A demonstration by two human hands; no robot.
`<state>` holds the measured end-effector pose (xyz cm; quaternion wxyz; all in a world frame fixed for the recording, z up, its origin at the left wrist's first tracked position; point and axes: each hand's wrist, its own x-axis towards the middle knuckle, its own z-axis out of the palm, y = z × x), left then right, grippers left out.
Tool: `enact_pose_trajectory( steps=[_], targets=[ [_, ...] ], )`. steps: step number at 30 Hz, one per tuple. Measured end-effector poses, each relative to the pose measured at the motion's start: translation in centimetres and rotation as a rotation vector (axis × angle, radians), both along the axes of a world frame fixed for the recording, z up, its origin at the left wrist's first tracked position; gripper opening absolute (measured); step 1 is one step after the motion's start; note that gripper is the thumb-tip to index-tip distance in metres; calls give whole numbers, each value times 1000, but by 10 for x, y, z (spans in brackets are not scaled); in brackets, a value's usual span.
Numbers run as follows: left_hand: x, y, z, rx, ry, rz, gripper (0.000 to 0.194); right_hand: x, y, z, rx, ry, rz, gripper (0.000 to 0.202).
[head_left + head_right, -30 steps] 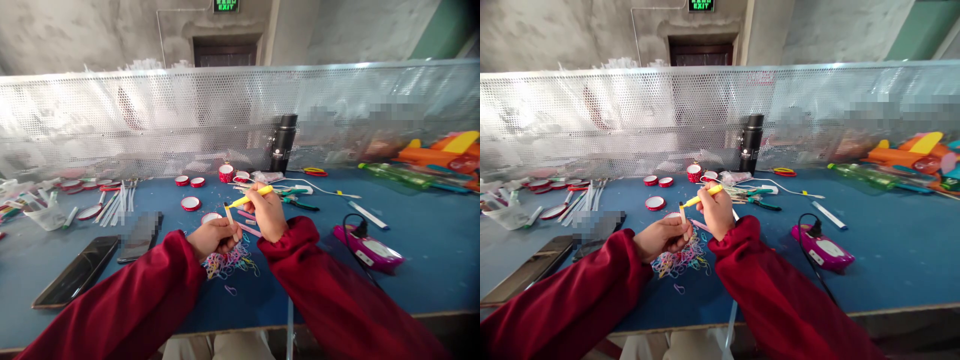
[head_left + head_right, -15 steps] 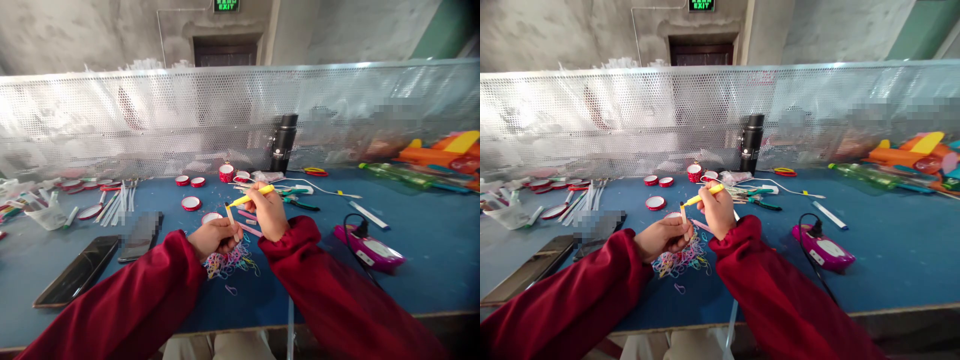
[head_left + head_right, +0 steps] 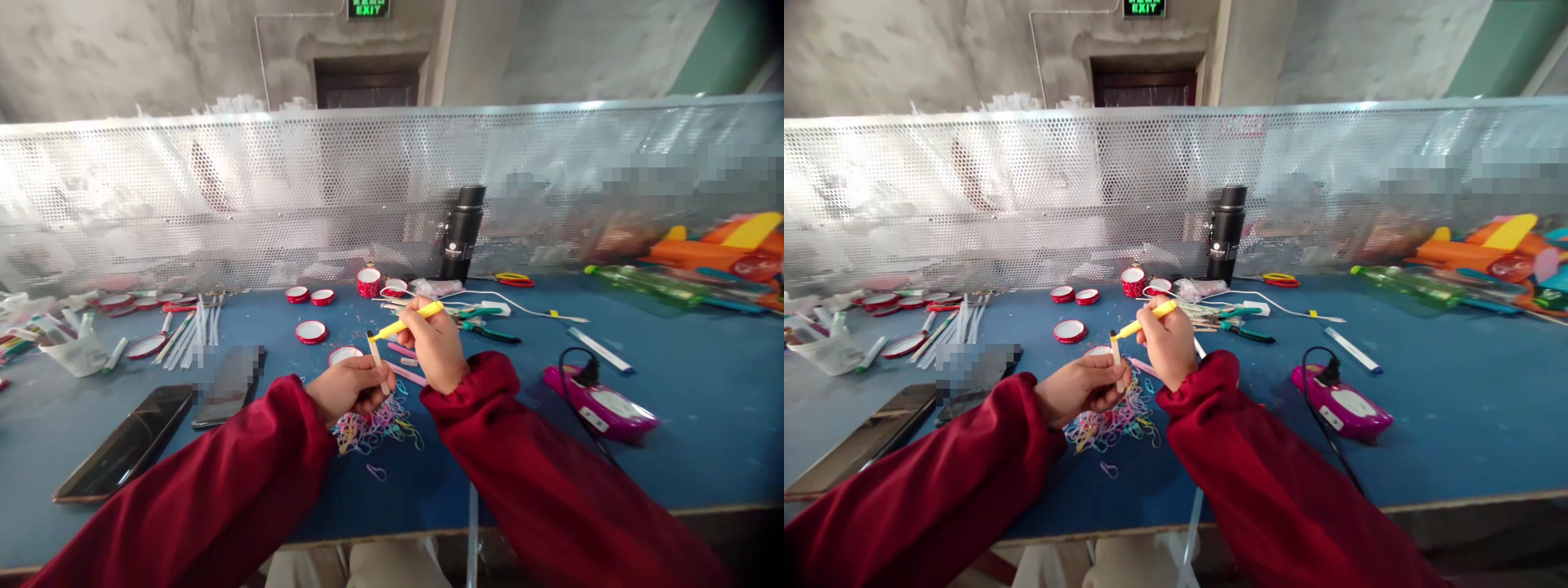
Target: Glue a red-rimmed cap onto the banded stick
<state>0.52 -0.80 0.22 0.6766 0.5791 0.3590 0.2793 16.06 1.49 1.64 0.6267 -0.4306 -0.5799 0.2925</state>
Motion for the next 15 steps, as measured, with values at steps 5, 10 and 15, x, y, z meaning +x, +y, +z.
enact_pose_trajectory(
  steps=[5,10,15],
  targets=[
    [0,2,-3,-6,-5,-10,31,2,3,-3,25,-80,-21,18],
    [0,0,-1,5,-18,-1,31,4,13,-11,14,-94,-37,20],
    [0,-1,0,12,-9,15,26,5,20,-17,-25,-35,-33,21]
  ],
)
